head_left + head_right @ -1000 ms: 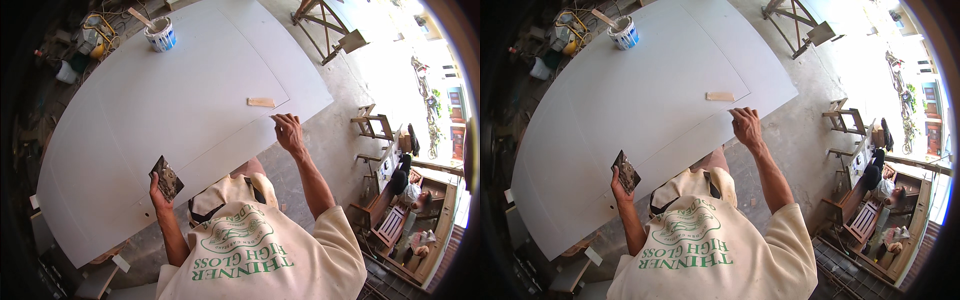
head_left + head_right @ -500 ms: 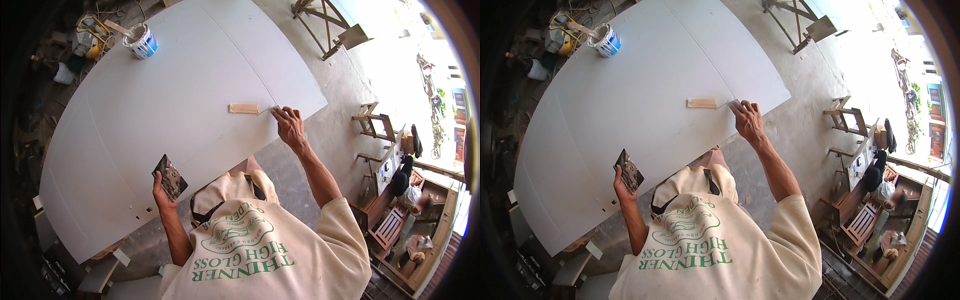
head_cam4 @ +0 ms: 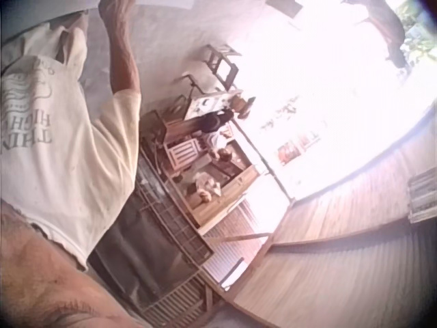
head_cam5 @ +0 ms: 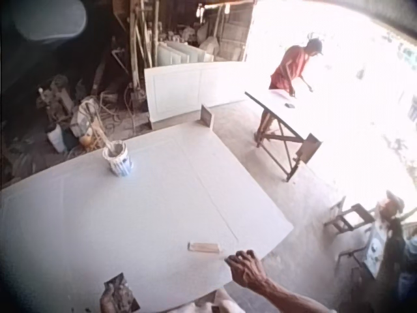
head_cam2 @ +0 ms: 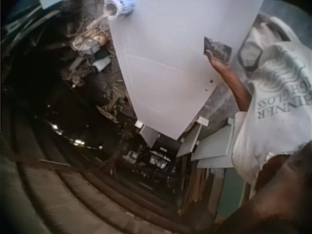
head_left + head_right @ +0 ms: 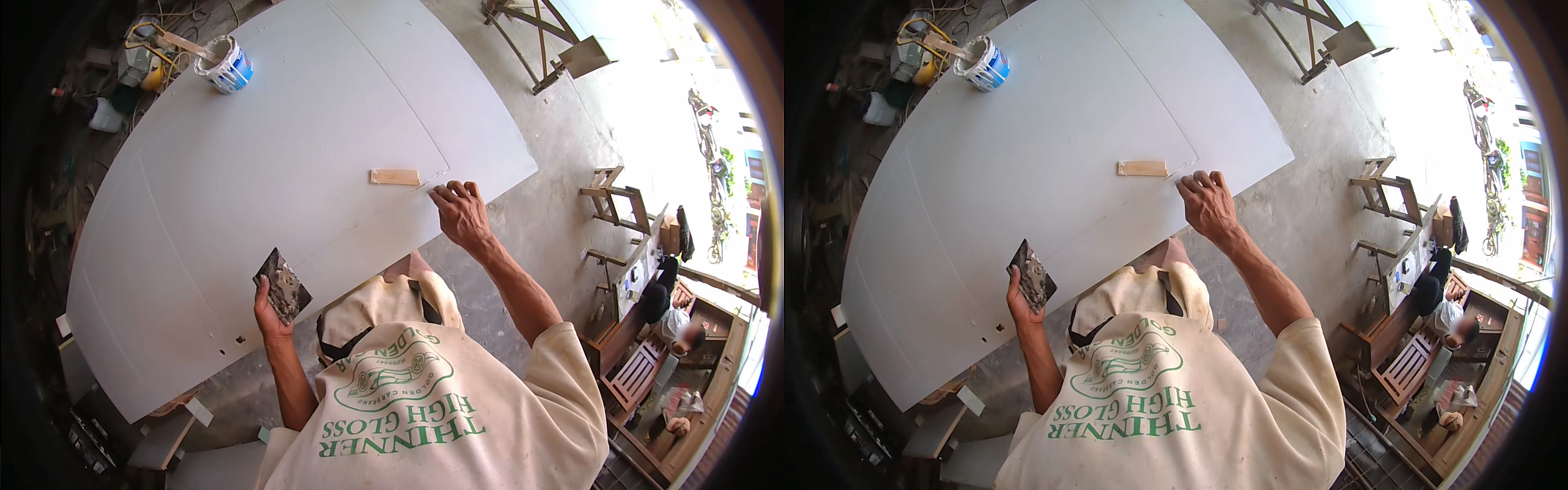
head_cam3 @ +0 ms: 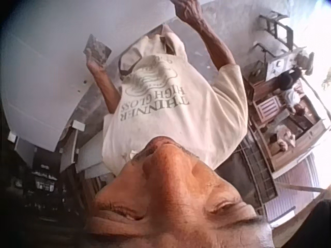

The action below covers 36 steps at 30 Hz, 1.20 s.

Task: The person applies putty to a white wooden door using a small spreader, smoothing it over imperfections, then moves to the floor to work on a smaller wooden strip using a tool to apply material.

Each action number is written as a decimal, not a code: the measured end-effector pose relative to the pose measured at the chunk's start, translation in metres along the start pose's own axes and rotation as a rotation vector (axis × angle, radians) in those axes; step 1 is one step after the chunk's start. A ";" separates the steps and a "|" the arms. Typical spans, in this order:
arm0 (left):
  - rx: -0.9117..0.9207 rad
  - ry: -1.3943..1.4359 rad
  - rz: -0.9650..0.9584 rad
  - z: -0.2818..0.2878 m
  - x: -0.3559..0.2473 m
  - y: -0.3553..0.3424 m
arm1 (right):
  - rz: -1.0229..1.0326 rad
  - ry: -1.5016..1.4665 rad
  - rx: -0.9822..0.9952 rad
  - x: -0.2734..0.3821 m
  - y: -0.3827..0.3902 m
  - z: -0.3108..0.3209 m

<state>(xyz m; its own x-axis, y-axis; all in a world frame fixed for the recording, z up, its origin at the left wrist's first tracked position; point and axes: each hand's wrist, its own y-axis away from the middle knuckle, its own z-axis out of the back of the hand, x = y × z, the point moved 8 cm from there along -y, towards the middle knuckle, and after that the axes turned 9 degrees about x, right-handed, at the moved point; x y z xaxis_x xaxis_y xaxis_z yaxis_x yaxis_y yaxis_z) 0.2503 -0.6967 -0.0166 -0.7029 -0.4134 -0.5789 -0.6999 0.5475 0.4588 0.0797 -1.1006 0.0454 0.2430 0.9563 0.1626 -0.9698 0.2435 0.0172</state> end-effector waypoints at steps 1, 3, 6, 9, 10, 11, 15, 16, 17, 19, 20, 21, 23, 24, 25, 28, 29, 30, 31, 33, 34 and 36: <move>0.010 -0.005 -0.015 -0.003 -0.003 0.000 | 0.010 -0.015 0.028 0.003 0.004 0.000; 0.019 0.001 -0.032 -0.005 -0.007 -0.003 | 0.040 -0.024 -0.026 0.005 0.009 0.001; -0.027 0.017 -0.024 -0.003 -0.006 -0.003 | 0.069 -0.036 -0.132 0.009 0.005 0.001; -0.082 0.009 -0.014 0.007 -0.005 -0.002 | 0.010 -0.032 -0.146 0.010 -0.012 -0.012; -0.065 0.000 -0.008 0.008 -0.005 -0.001 | 0.007 -0.036 -0.159 0.011 -0.012 -0.012; -0.047 -0.008 -0.003 0.009 -0.006 -0.001 | 0.005 -0.040 -0.171 0.012 -0.013 -0.012; -0.073 -0.017 -0.024 0.012 -0.012 -0.003 | 0.007 -0.015 -0.214 0.009 -0.002 -0.015; -0.086 -0.011 -0.026 0.009 -0.013 -0.003 | 0.007 -0.010 -0.217 0.009 0.001 -0.014; -0.099 -0.005 -0.028 0.008 -0.013 -0.003 | 0.010 -0.002 -0.204 0.009 0.002 -0.016; -0.055 0.003 -0.004 0.005 -0.011 -0.005 | 0.019 0.012 -0.178 0.013 0.001 -0.017; -0.035 0.008 0.007 0.004 -0.010 -0.006 | 0.018 0.027 -0.154 0.015 0.000 -0.016; -0.035 0.009 0.017 0.005 -0.008 -0.009 | 0.017 0.041 -0.130 0.016 -0.001 -0.014; -0.032 0.014 0.028 -0.001 -0.008 -0.016 | 0.013 0.040 -0.089 0.020 0.000 -0.011; -0.025 0.011 0.029 -0.002 -0.008 -0.012 | 0.008 0.023 -0.070 0.022 0.004 -0.010; -0.012 0.013 0.020 -0.005 -0.008 -0.012 | 0.007 0.013 -0.059 0.021 0.004 -0.007; -0.018 0.027 -0.001 -0.011 -0.010 -0.014 | 0.013 -0.047 0.026 0.013 0.009 -0.005; -0.031 0.031 -0.006 -0.010 -0.011 -0.013 | -0.030 -0.052 0.013 0.007 0.005 0.000; -0.022 0.039 -0.005 -0.008 -0.010 -0.014 | -0.062 -0.026 -0.043 0.003 -0.003 0.006; -0.013 0.045 -0.002 -0.009 -0.009 -0.015 | -0.096 -0.003 -0.098 0.001 -0.012 0.014; 0.015 0.052 0.012 -0.010 -0.007 -0.012 | -0.206 0.035 -0.147 -0.004 -0.017 0.009; 0.009 0.037 0.010 -0.009 -0.007 -0.012 | -0.252 0.024 -0.165 -0.006 -0.017 0.005; -0.003 0.009 0.007 -0.008 -0.009 -0.011 | -0.344 0.002 -0.203 -0.011 -0.014 -0.002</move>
<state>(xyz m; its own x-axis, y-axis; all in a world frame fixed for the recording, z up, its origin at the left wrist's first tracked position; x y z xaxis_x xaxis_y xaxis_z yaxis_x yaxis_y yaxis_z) 0.2631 -0.7049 -0.0113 -0.7089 -0.4157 -0.5698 -0.6952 0.5482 0.4649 0.0906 -1.1143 0.0411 0.5530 0.8137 0.1793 -0.8075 0.5764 -0.1251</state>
